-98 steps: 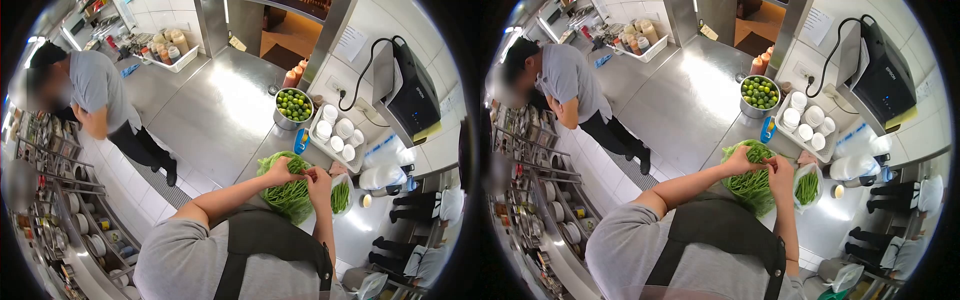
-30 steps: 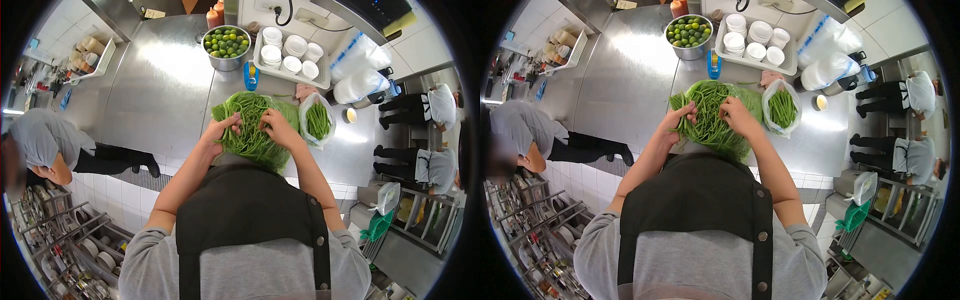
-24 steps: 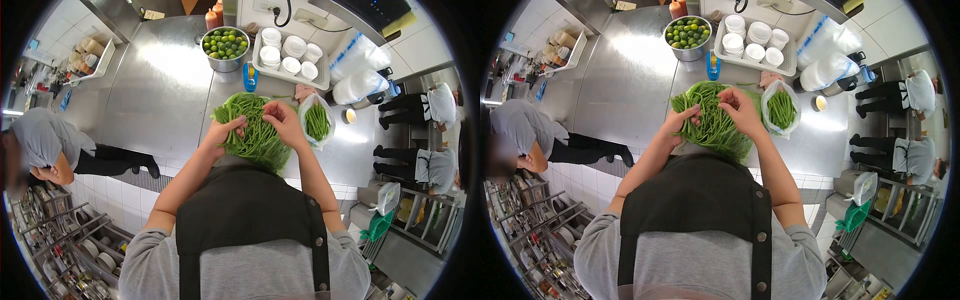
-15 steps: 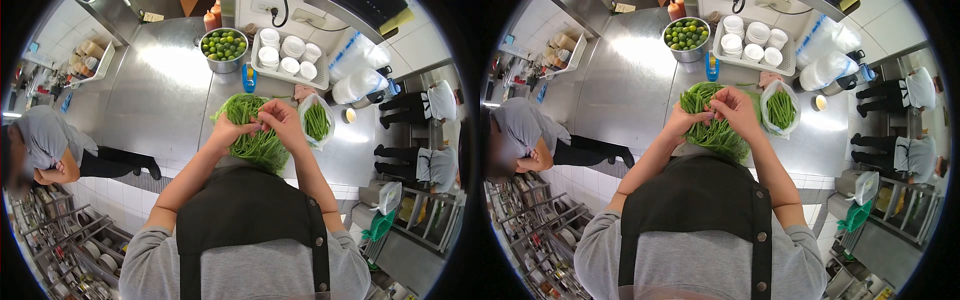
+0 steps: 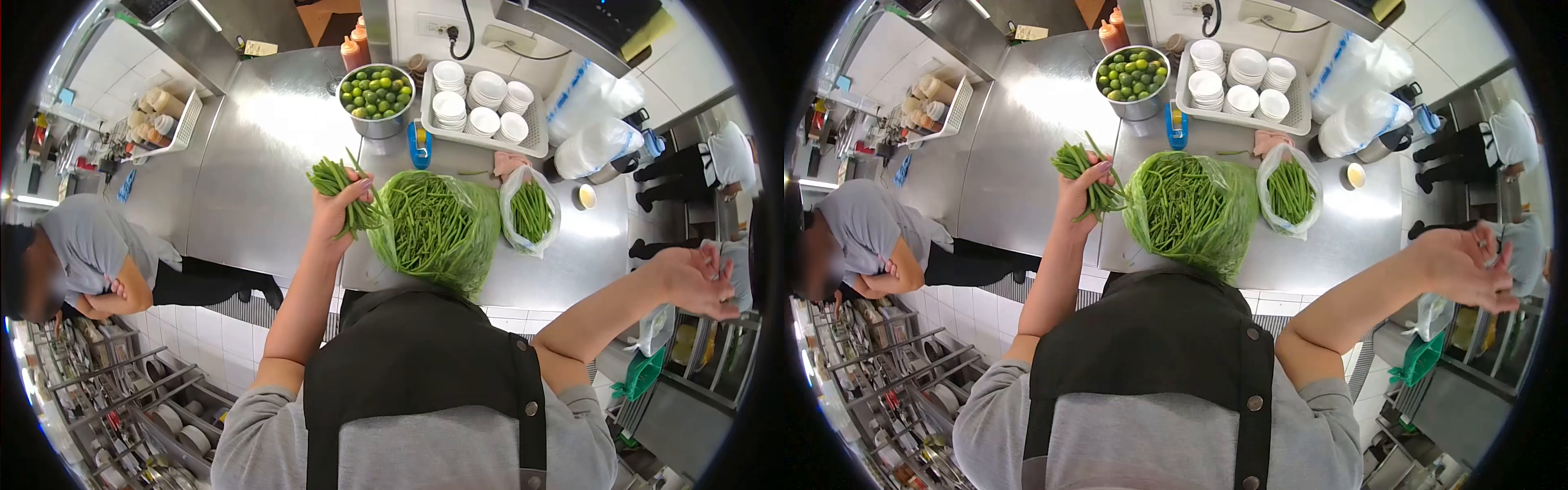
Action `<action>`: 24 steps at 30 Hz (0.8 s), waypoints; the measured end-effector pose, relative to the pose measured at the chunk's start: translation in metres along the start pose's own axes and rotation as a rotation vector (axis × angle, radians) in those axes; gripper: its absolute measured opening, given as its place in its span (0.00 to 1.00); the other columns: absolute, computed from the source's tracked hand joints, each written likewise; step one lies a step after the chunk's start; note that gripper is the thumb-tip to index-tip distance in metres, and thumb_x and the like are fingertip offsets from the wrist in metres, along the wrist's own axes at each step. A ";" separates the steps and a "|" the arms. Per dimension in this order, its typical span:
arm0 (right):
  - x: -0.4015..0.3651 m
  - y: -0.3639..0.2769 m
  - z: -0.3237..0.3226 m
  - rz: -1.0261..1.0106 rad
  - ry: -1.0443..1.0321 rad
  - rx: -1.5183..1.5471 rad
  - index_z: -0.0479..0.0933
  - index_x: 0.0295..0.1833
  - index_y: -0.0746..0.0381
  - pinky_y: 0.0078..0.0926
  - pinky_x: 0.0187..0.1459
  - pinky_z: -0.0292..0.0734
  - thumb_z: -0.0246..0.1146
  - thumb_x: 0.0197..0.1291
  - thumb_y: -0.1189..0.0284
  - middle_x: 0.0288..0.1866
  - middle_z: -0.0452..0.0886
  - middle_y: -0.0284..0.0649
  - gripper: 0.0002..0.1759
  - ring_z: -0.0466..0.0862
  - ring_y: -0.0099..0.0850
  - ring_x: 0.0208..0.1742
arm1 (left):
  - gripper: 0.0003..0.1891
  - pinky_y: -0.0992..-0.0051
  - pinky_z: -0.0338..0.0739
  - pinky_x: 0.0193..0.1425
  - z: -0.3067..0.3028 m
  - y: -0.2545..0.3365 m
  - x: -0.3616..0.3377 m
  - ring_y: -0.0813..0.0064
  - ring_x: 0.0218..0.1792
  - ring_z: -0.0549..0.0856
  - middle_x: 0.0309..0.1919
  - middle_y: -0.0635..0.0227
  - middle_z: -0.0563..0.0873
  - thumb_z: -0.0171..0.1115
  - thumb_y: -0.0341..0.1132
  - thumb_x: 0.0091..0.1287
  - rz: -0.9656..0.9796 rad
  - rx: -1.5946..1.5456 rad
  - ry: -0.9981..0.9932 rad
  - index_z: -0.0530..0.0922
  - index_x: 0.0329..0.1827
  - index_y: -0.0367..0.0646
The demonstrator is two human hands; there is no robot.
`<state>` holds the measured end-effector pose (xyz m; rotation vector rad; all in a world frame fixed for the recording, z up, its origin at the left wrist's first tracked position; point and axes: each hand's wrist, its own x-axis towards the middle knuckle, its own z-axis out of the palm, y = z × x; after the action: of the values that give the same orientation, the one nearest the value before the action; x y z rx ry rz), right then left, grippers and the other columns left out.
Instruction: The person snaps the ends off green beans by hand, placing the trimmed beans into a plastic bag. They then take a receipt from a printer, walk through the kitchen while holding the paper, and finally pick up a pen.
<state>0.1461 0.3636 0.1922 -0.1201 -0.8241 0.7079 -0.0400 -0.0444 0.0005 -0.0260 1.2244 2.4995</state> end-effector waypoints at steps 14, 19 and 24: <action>-0.275 -0.063 -0.028 1.211 -1.554 -0.143 0.82 0.45 0.68 0.22 0.37 0.79 0.74 0.60 0.72 0.37 0.85 0.39 0.13 0.83 0.23 0.33 | 0.11 0.73 0.83 0.42 0.037 -0.021 -0.011 0.79 0.31 0.83 0.42 0.61 0.85 0.69 0.19 0.64 -0.044 0.014 0.020 0.77 0.40 0.43; -0.291 -0.062 -0.033 1.073 -1.557 -0.143 0.81 0.41 0.68 0.26 0.36 0.77 0.71 0.61 0.75 0.33 0.82 0.41 0.08 0.82 0.28 0.30 | 0.10 0.76 0.82 0.38 0.030 -0.027 -0.016 0.77 0.32 0.84 0.37 0.64 0.86 0.71 0.20 0.63 -0.050 -0.002 0.079 0.77 0.40 0.42; -0.292 -0.063 -0.042 0.840 -1.650 -0.045 0.79 0.39 0.67 0.35 0.38 0.76 0.67 0.60 0.77 0.32 0.80 0.45 0.05 0.82 0.41 0.33 | 0.11 0.77 0.79 0.36 0.007 -0.049 -0.015 0.77 0.31 0.85 0.34 0.66 0.85 0.72 0.21 0.62 -0.065 0.041 0.088 0.78 0.40 0.42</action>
<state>0.0728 0.1417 0.0017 0.1375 -2.4366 1.6010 -0.0096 -0.0164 -0.0299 -0.1641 1.2875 2.4400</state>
